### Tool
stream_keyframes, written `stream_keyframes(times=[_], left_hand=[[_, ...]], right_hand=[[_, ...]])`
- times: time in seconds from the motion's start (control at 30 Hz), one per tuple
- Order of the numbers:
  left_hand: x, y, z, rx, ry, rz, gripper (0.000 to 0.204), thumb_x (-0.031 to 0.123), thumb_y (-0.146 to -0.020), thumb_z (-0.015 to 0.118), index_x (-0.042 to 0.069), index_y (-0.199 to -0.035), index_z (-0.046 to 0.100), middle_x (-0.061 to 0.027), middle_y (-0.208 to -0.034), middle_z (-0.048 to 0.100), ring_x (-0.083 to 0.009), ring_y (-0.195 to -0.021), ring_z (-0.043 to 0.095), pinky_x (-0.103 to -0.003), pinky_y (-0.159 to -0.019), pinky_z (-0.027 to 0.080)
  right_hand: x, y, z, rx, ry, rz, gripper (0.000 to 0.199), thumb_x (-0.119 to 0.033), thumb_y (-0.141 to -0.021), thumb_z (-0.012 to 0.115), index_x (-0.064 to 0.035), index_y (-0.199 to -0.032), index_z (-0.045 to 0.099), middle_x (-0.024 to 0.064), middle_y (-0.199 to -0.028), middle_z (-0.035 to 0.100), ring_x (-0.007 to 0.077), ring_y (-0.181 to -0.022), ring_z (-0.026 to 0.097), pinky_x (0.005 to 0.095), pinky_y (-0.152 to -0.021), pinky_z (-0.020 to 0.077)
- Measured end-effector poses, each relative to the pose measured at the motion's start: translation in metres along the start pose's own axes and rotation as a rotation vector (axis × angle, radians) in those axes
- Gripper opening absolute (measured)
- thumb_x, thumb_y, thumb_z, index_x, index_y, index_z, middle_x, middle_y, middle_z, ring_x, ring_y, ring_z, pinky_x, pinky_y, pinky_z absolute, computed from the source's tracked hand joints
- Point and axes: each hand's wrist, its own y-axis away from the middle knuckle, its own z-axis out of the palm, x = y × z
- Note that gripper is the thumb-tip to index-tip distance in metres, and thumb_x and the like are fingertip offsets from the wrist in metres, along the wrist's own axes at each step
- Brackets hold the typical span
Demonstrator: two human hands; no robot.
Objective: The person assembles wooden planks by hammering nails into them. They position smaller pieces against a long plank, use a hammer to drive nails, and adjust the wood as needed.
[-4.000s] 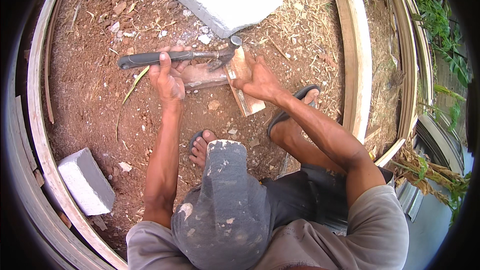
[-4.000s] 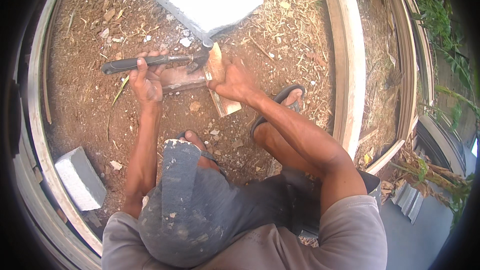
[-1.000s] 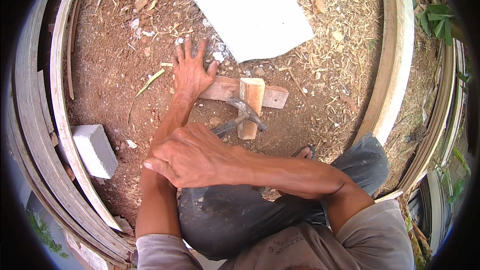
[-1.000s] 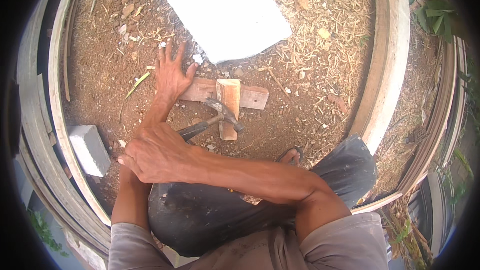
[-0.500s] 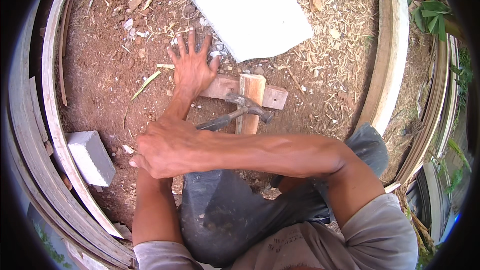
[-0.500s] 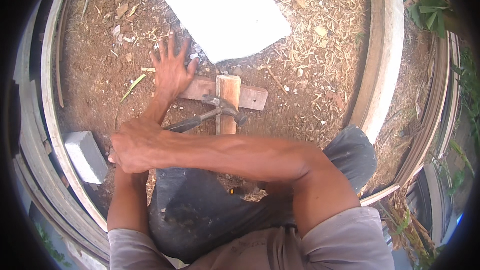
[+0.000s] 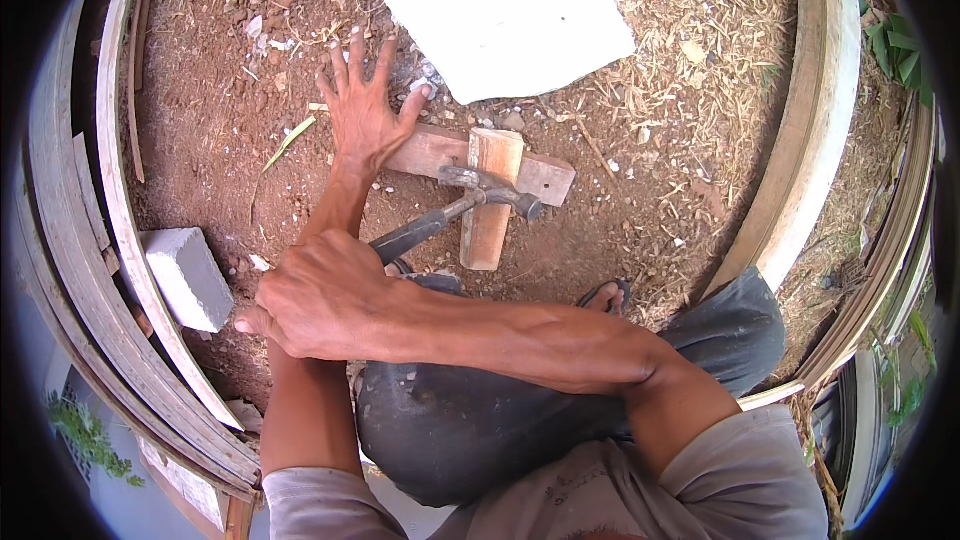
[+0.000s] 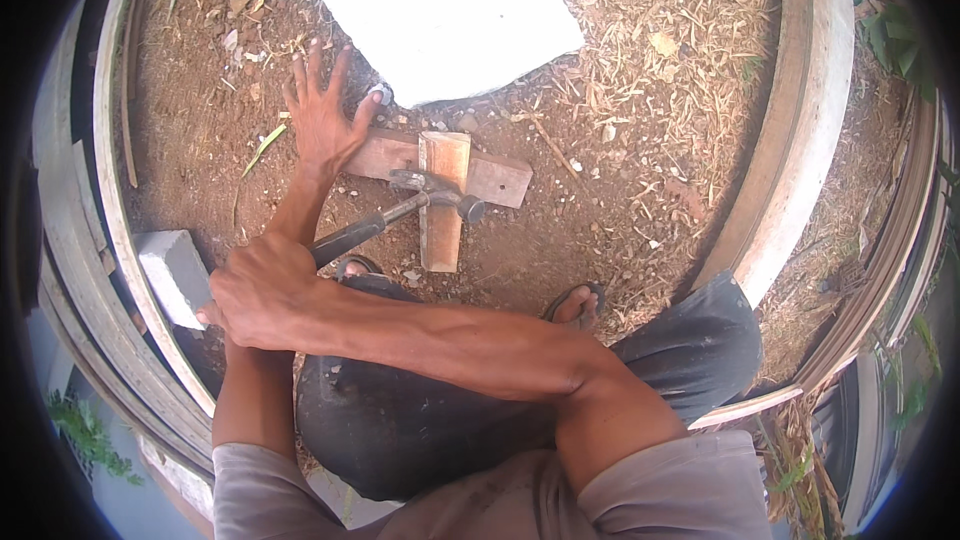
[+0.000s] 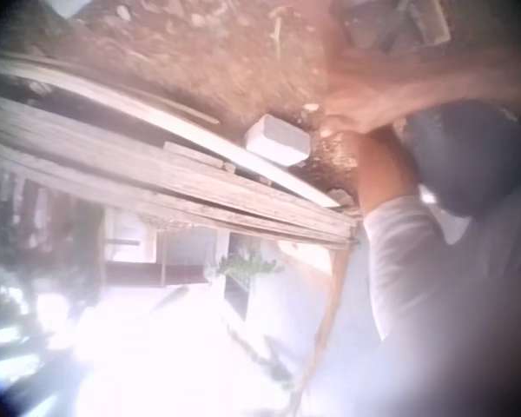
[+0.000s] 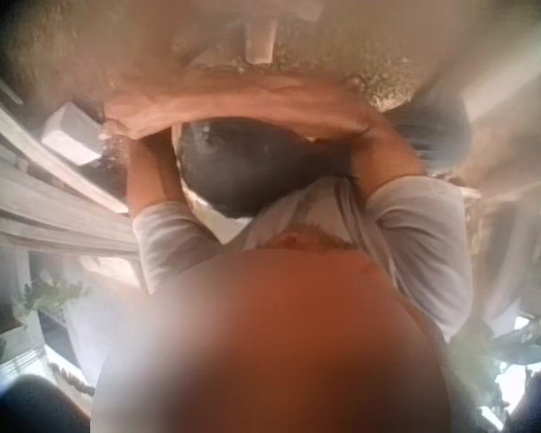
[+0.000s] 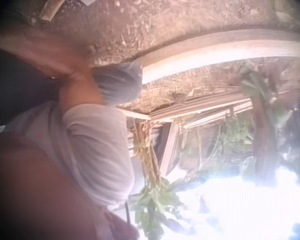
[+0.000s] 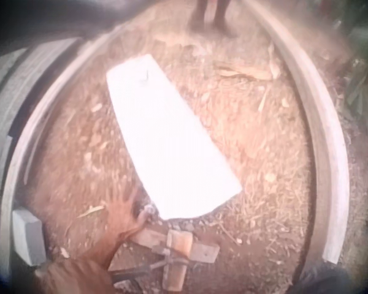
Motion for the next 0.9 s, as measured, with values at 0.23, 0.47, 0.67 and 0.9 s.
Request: stream_keyframes(times=[0.23,0.47,0.67,0.9], left_hand=[[0.007,0.001,-0.003,-0.038,-0.08,-0.002,0.074,0.064,-0.091,0.041,0.018,-0.149,0.039,-0.014,-0.162,0.014,-0.0471,-0.147,0.01,-0.069,-0.114,0.011],[0.014,-0.01,-0.001,-0.038,-0.046,0.025,0.074,0.063,-0.09,0.042,0.017,-0.148,0.041,-0.0134,-0.162,0.015,-0.044,-0.148,0.01,-0.07,-0.114,0.009],[0.015,-0.003,0.006,0.031,0.023,-0.008,0.074,0.063,-0.09,0.041,0.021,-0.151,0.036,-0.0141,-0.162,0.015,-0.0436,-0.148,0.011,-0.069,-0.115,0.008],[-0.011,-0.025,0.018,0.035,-0.004,-0.096,0.077,0.064,-0.091,0.039,0.016,-0.152,0.034,-0.0122,-0.162,0.016,-0.0416,-0.148,0.011,-0.07,-0.114,0.009]], right_hand=[[0.022,0.026,0.022,0.033,-0.202,-0.11,0.047,-0.043,-0.09,0.061,-0.0027,-0.068,0.071,0.0176,-0.059,0.063,0.033,-0.057,0.066,0.0436,-0.058,0.0501],[0.019,0.056,-0.002,0.088,-0.158,-0.136,0.049,-0.043,-0.09,0.06,-0.0047,-0.061,0.069,0.0148,-0.052,0.06,0.0307,-0.052,0.063,0.0433,-0.053,0.0465],[0.018,0.05,0.019,0.032,-0.187,-0.095,0.052,-0.044,-0.09,0.06,-0.0049,-0.056,0.066,0.0142,-0.049,0.056,0.0307,-0.048,0.059,0.0424,-0.052,0.0447],[0.034,0.158,-0.102,0.162,-0.452,-0.235,0.048,-0.027,-0.086,0.074,-0.0092,-0.054,0.043,0.0006,-0.055,0.038,0.0158,-0.049,0.044,0.0324,-0.051,0.0373]])
